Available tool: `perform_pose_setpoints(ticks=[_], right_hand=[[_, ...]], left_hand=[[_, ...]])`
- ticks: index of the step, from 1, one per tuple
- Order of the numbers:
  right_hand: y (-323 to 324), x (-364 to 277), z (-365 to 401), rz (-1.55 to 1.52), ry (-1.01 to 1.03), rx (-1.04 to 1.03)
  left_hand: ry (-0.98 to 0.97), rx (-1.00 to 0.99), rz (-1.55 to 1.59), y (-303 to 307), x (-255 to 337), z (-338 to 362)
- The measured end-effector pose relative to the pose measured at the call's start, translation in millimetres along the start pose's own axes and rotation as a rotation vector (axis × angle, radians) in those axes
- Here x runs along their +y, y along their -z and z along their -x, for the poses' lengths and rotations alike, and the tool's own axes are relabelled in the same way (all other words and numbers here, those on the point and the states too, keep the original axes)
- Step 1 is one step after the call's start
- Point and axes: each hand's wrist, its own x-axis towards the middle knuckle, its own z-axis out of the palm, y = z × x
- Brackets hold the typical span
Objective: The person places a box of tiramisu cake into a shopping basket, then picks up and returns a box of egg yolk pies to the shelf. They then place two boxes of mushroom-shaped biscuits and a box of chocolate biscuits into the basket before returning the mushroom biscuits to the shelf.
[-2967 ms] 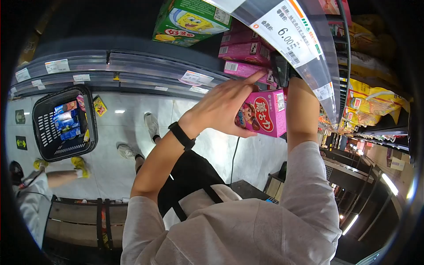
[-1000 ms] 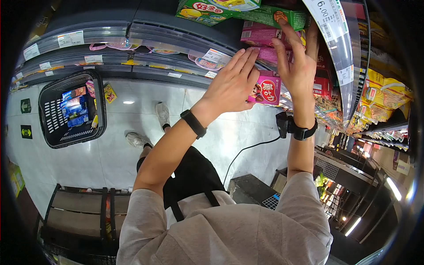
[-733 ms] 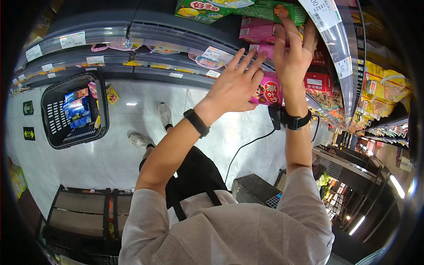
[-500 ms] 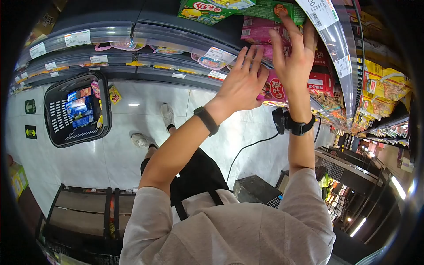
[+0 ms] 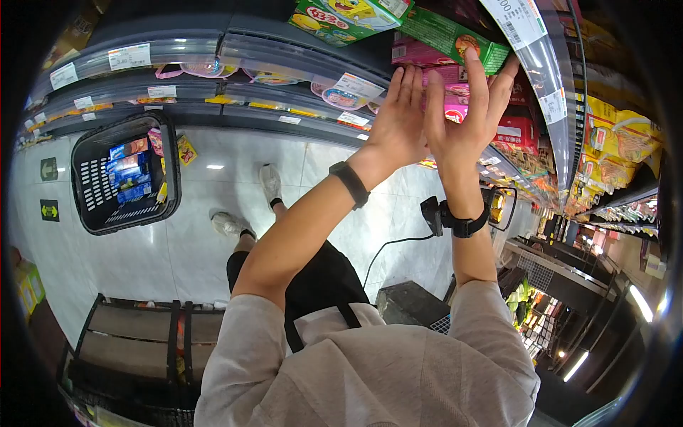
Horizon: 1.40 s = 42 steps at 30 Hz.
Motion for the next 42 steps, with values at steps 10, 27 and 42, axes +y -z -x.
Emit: perform_pose_setpoints(ticks=[10, 27, 42], right_hand=[[-10.1, -20.2, -11.8, -0.046, -0.109, 0.012], [-18.8, -44.1, -20.4, 0.293, -0.160, -0.298], [-12.0, -8.3, -37.8, -0.107, -0.330, -0.347]], left_hand=[[-0.118, 0.076, 0.136, 96.5, -83.2, 53.3], [-0.189, 0.064, 0.074, 138.0, -138.1, 25.9], [-0.136, 0.085, 0.069, 153.8, -161.7, 31.7]])
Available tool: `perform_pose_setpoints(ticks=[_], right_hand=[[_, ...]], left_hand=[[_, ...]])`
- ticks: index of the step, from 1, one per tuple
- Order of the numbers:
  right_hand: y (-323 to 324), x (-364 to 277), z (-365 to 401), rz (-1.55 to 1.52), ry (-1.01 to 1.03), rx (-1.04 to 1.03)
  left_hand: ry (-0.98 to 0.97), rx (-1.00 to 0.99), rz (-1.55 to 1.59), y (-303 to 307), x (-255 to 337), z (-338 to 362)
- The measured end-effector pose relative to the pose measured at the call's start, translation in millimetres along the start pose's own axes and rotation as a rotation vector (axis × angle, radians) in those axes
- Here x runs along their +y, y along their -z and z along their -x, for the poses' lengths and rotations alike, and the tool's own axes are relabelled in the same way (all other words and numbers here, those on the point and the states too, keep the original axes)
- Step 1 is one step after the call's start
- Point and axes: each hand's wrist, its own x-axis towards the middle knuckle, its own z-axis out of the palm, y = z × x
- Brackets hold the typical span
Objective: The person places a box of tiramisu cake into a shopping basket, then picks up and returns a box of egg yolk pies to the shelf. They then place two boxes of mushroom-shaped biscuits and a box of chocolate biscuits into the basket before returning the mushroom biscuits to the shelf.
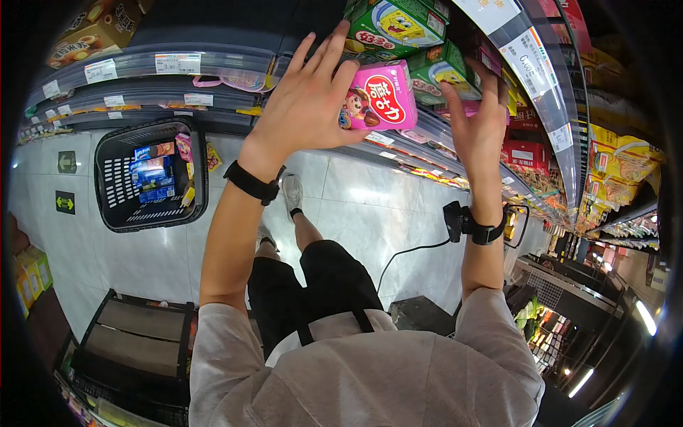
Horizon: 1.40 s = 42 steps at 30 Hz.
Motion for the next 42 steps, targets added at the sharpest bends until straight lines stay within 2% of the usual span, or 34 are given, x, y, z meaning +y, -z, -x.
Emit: perform_pose_setpoints(ticks=[2, 6, 16, 20, 25, 31, 40, 42], right_hand=[[-0.9, 5.7, 2.3, -0.002, 0.086, 0.097], [-1.3, 19.5, 14.0, -0.065, 0.076, 0.190], [2.9, 31.1, 22.4, -0.101, 0.219, 0.246], [2.0, 32.9, 21.2, -0.175, 0.121, 0.221], [3.3, 41.9, 27.8, -0.089, 0.226, 0.305], [3.2, 45.4, 24.4, -0.161, 0.369, 0.308], [-2.1, 46.3, 20.4, -0.307, 0.252, 0.307], [-3.6, 40.7, 16.9, -0.297, 0.289, 0.298]], left_hand=[[-0.006, -0.011, -0.009, -0.8, -1.3, 0.0], [-0.013, 0.014, 0.006, -2.4, -1.0, -0.6], [-0.006, -0.012, -0.028, -5.5, 2.4, -3.6], [0.000, -0.020, -0.027, -7.6, 3.6, -2.5], [-0.021, -0.004, -0.020, -8.2, 2.4, 0.0], [-0.029, 0.014, 0.019, -8.5, 2.0, 0.6], [-0.048, -0.026, 0.141, 1.3, 2.9, 3.5], [-0.038, -0.004, 0.160, 6.2, 6.5, 8.4]])
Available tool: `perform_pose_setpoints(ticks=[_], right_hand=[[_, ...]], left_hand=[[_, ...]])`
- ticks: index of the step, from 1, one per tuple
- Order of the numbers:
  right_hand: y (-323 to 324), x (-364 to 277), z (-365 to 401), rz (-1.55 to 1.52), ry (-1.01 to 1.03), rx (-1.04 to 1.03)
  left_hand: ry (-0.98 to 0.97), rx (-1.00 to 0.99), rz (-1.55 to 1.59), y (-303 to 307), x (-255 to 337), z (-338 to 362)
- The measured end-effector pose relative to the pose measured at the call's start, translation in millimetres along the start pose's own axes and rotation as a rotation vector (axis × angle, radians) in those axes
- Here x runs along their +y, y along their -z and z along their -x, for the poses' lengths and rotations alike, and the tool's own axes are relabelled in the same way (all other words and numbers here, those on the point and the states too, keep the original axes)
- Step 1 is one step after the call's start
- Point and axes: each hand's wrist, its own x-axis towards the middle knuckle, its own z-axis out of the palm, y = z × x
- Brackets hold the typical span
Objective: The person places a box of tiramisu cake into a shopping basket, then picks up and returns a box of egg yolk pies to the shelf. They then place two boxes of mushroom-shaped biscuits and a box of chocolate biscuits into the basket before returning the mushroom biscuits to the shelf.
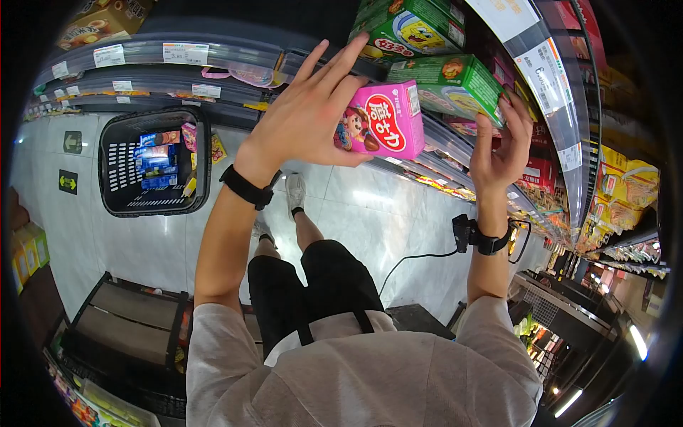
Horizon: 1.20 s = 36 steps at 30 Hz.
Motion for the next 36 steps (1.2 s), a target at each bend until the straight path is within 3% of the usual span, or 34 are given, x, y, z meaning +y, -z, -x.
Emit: perform_pose_setpoints(ticks=[9, 23, 25, 33, 35, 36], right_hand=[[-51.5, -27.9, -24.2, -0.085, 0.051, 0.035], [-60.5, -14.9, -36.2, -0.018, 0.104, 0.042], [-58.9, -17.7, -36.6, -0.074, -0.049, -0.024], [-61.7, -18.1, -20.2, 0.008, -0.069, -0.091], [-65.5, -24.8, -15.7, -0.120, -0.288, -0.080], [-67.8, -26.5, -12.6, -0.122, -0.284, -0.081]], left_hand=[[0.020, 0.019, 0.007, 6.1, -0.1, 24.3], [0.062, 0.077, 0.031, -0.3, 10.8, 13.1], [0.071, 0.068, 0.030, -7.9, 13.4, 12.0], [0.100, 0.066, -0.036, -28.5, 15.9, 12.6], [0.102, 0.064, -0.062, -28.8, 15.0, 11.4], [0.104, 0.068, -0.064, -28.6, 14.3, 11.4]])
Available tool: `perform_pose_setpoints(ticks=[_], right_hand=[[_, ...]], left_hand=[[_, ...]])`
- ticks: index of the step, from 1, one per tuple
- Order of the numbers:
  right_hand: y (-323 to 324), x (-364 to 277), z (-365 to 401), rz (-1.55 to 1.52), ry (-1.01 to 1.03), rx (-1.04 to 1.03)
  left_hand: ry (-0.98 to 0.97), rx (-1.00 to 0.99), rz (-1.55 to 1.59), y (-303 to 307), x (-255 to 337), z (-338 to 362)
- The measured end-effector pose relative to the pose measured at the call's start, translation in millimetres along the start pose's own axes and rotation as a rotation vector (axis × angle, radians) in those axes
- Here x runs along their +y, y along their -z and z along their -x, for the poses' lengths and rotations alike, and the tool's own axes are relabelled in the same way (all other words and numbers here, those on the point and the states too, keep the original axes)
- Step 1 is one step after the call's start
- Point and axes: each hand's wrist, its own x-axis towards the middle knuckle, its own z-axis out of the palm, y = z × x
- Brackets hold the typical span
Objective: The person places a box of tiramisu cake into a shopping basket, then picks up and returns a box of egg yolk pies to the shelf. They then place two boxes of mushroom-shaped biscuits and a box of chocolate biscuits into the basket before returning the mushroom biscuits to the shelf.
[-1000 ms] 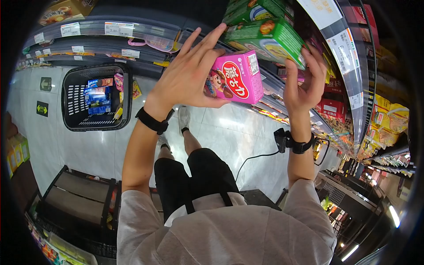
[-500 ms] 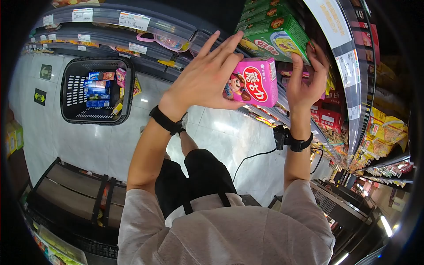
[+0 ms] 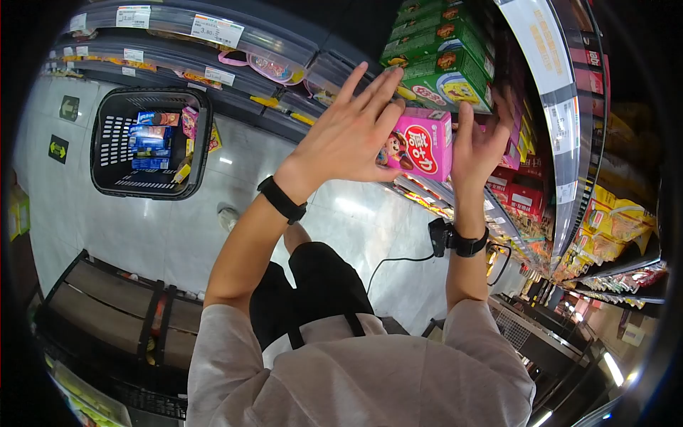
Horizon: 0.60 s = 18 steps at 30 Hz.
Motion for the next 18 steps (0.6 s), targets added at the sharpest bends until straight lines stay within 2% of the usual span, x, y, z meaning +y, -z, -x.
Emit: perform_pose_setpoints(ticks=[2, 3, 5, 6, 9, 15, 17, 18], right_hand=[[-4.6, 0.2, 4.2, -0.225, -0.146, 0.048], [-4.4, -1.2, 4.3, -0.223, -0.139, 0.045], [-4.2, -3.5, 4.2, -0.393, -0.350, -0.101], [-6.3, -3.7, 4.6, -0.402, -0.400, -0.093], [-6.7, -2.5, 3.2, -0.349, -0.475, -0.118], [-21.3, 1.9, 3.9, -0.389, -0.436, -0.129], [-25.2, 3.0, 7.1, -0.546, -0.474, -0.124], [-21.0, 3.5, 4.0, -1.044, -0.715, -0.088]], left_hand=[[-0.011, -0.013, 0.015, 0.7, -1.3, 0.5], [-0.010, -0.005, 0.015, 1.4, -1.7, 0.9], [-0.016, -0.008, 0.068, 4.4, -2.0, 1.3], [-0.018, 0.001, 0.073, 5.5, -1.5, 1.8], [-0.001, 0.014, 0.167, 8.6, -5.1, 2.0], [0.013, 0.060, 0.219, 5.9, -10.2, 1.4], [0.024, 0.067, 0.223, 4.7, -8.7, 1.4], [0.035, 0.073, 0.237, 5.6, -7.4, 1.0]])
